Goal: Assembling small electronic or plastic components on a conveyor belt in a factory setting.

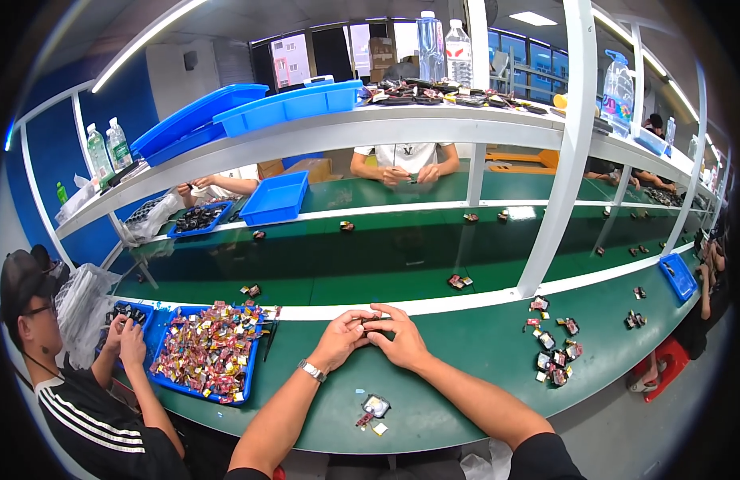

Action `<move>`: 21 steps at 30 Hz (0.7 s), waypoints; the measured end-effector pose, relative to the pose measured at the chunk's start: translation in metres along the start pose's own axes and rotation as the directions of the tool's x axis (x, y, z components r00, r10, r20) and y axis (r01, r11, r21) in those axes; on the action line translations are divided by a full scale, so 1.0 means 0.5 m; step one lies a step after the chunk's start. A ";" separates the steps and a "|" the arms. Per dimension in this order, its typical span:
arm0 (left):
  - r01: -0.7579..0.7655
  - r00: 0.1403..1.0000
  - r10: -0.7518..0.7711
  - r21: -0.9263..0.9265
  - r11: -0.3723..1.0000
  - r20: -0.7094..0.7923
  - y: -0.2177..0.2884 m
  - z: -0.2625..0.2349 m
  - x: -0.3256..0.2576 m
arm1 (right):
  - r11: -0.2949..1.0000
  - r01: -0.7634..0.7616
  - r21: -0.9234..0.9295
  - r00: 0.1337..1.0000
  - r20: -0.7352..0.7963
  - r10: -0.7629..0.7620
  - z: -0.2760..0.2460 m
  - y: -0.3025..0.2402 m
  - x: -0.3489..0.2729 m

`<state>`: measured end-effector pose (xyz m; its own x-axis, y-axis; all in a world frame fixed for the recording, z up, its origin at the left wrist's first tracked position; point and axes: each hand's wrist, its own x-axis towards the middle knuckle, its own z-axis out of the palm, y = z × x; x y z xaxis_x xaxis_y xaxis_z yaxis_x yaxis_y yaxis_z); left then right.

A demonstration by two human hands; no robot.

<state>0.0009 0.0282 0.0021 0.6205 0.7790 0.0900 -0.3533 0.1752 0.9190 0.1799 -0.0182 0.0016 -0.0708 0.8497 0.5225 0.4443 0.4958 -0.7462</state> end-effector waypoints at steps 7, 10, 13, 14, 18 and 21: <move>-0.043 0.998 0.042 -0.028 0.999 -0.040 -0.010 0.003 0.002 | 0.994 0.057 -0.098 0.998 -0.012 -0.058 0.006 -0.008 0.003; 0.006 0.999 -0.006 -0.009 1.000 -0.041 -0.002 0.007 -0.001 | 0.987 0.073 -0.145 0.985 -0.142 -0.094 0.001 -0.022 0.000; 0.019 0.998 -0.018 0.009 1.000 -0.063 -0.006 0.003 -0.001 | 0.967 0.171 -0.188 0.973 -0.124 -0.196 0.002 -0.021 0.005; 0.024 0.998 -0.024 0.007 1.000 -0.061 -0.007 0.003 0.000 | 0.944 0.229 -0.238 0.954 -0.140 -0.267 0.000 -0.022 0.007; 0.032 0.997 -0.033 -0.006 0.999 -0.076 -0.001 0.011 -0.004 | 0.915 0.268 -0.302 0.933 -0.154 -0.324 -0.001 -0.041 0.007; 0.034 0.997 -0.034 0.007 0.999 -0.073 -0.001 0.015 -0.004 | 0.900 0.272 -0.341 0.930 -0.149 -0.337 0.003 -0.034 0.007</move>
<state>0.0048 0.0221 0.0045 0.5794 0.8145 0.0306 -0.3270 0.1979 0.9241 0.1709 -0.0232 0.0156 -0.0826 0.5964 0.7984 0.6850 0.6159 -0.3892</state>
